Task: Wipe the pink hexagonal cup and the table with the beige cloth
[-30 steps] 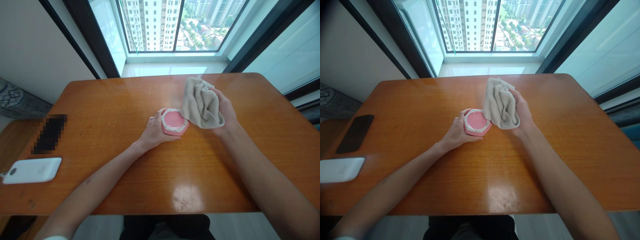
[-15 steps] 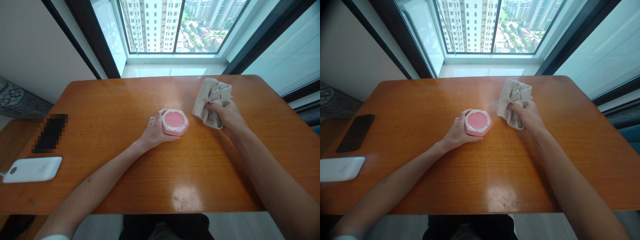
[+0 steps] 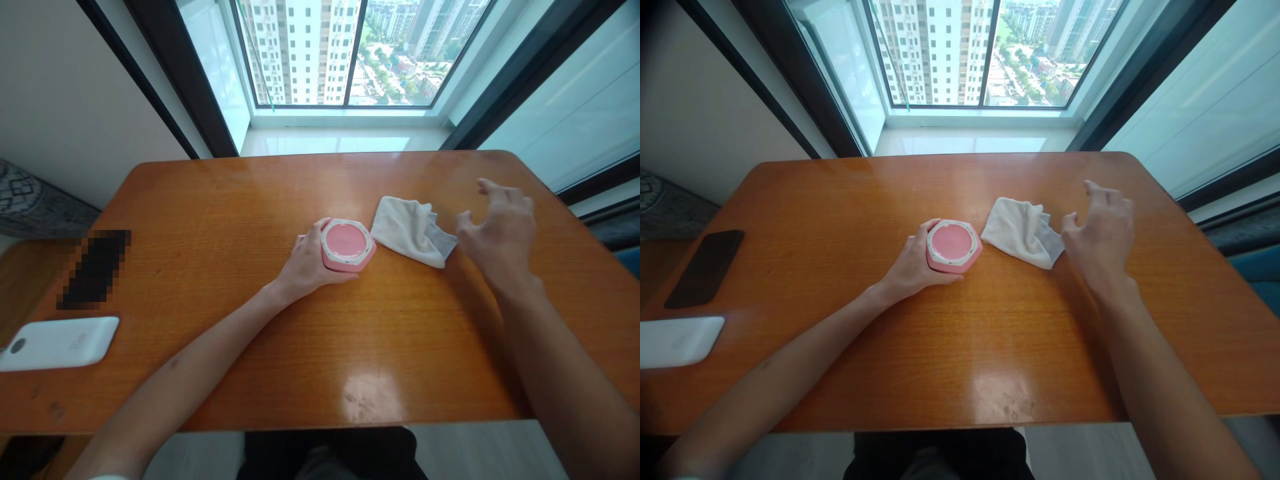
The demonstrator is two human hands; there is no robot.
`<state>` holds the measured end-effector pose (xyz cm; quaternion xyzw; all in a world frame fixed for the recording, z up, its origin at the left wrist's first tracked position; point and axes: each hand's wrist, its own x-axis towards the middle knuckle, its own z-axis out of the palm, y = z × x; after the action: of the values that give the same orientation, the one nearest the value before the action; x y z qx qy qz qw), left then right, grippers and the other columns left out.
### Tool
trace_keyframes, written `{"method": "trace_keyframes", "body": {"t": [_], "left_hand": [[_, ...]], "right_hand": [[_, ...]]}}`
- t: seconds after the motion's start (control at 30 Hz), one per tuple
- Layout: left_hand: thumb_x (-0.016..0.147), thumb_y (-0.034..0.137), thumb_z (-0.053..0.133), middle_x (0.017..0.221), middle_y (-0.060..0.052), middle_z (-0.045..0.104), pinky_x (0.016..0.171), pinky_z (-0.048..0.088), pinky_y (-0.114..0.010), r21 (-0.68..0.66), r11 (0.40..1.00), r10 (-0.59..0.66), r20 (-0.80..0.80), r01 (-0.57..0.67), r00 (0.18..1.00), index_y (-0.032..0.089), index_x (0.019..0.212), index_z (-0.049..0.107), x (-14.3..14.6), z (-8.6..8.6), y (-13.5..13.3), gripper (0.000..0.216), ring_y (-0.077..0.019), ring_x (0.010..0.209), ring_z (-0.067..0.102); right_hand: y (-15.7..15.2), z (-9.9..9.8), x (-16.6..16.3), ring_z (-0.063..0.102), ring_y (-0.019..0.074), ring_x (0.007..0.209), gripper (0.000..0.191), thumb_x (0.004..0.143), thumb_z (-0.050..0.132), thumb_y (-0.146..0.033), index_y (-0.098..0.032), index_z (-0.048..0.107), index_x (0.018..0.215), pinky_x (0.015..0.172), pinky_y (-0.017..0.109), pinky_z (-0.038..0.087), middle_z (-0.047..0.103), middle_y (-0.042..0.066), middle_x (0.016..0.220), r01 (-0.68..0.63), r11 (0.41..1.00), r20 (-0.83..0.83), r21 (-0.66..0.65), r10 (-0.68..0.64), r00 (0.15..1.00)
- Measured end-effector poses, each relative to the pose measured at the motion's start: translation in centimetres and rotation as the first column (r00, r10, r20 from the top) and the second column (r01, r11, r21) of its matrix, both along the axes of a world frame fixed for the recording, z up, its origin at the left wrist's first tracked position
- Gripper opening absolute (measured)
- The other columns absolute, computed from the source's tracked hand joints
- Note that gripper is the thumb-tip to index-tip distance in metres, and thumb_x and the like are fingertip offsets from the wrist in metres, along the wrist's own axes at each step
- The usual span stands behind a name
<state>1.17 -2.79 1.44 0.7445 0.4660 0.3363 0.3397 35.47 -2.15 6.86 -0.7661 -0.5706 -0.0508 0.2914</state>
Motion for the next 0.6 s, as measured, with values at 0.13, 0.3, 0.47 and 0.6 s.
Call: {"method": "trace_keyframes", "body": {"t": [0.13, 0.3, 0.47, 0.6], "left_hand": [[0.061, 0.046, 0.11, 0.158, -0.014, 0.064, 0.128, 0.043, -0.058, -0.005, 1.0, 0.019, -0.021, -0.019, 1.0, 0.028, 0.158, 0.044, 0.1, 0.0, 0.0, 0.119, -0.0417, 0.148, 0.063], [0.06, 0.046, 0.11, 0.16, -0.015, 0.063, 0.129, 0.043, -0.057, 0.017, 1.0, 0.018, -0.033, -0.018, 0.999, 0.027, 0.157, 0.044, 0.1, -0.1, 0.1, 0.119, -0.0413, 0.148, 0.063], [0.06, 0.047, 0.11, 0.159, -0.015, 0.063, 0.13, 0.042, -0.057, 0.002, 1.0, 0.018, -0.033, -0.018, 0.999, 0.026, 0.157, 0.044, 0.0, 0.0, 0.1, 0.119, -0.0413, 0.148, 0.063], [0.062, 0.048, 0.11, 0.161, -0.015, 0.062, 0.129, 0.042, -0.056, -0.003, 1.0, 0.007, -0.038, -0.007, 0.999, 0.026, 0.158, 0.043, 0.0, 0.1, 0.0, 0.119, -0.041, 0.149, 0.062]], "right_hand": [[-2.0, -0.2, -2.2, 0.07, 0.04, 0.139, 0.049, 0.107, 0.05, -0.025, -0.011, 0.072, 0.148, 0.123, 0.059, 0.055, 0.075, 0.026, 0.146, -0.377, 0.924, 0.132, 0.06, 0.367, 0.921], [-0.7, -3.4, -4.6, 0.033, 0.0452, 0.174, 0.089, 0.105, 0.064, -0.059, -0.004, 0.044, 0.172, 0.141, 0.069, 0.029, 0.042, 0.027, 0.181, -0.636, 0.719, 0.097, -0.279, 0.68, 0.727], [0.6, -3.6, -4.0, 0.052, 0.0401, 0.164, 0.064, 0.112, 0.046, -0.047, -0.007, 0.063, 0.159, 0.138, 0.062, 0.04, 0.06, 0.026, 0.17, -0.572, 0.793, -0.007, -0.211, 0.584, 0.812], [-0.1, 0.0, -2.9, 0.082, 0.0402, 0.112, 0.058, 0.108, 0.051, -0.068, -0.021, 0.082, 0.093, 0.099, 0.056, 0.066, 0.086, 0.013, 0.098, -0.339, 0.939, -0.286, -0.066, 0.307, 0.908]]}}
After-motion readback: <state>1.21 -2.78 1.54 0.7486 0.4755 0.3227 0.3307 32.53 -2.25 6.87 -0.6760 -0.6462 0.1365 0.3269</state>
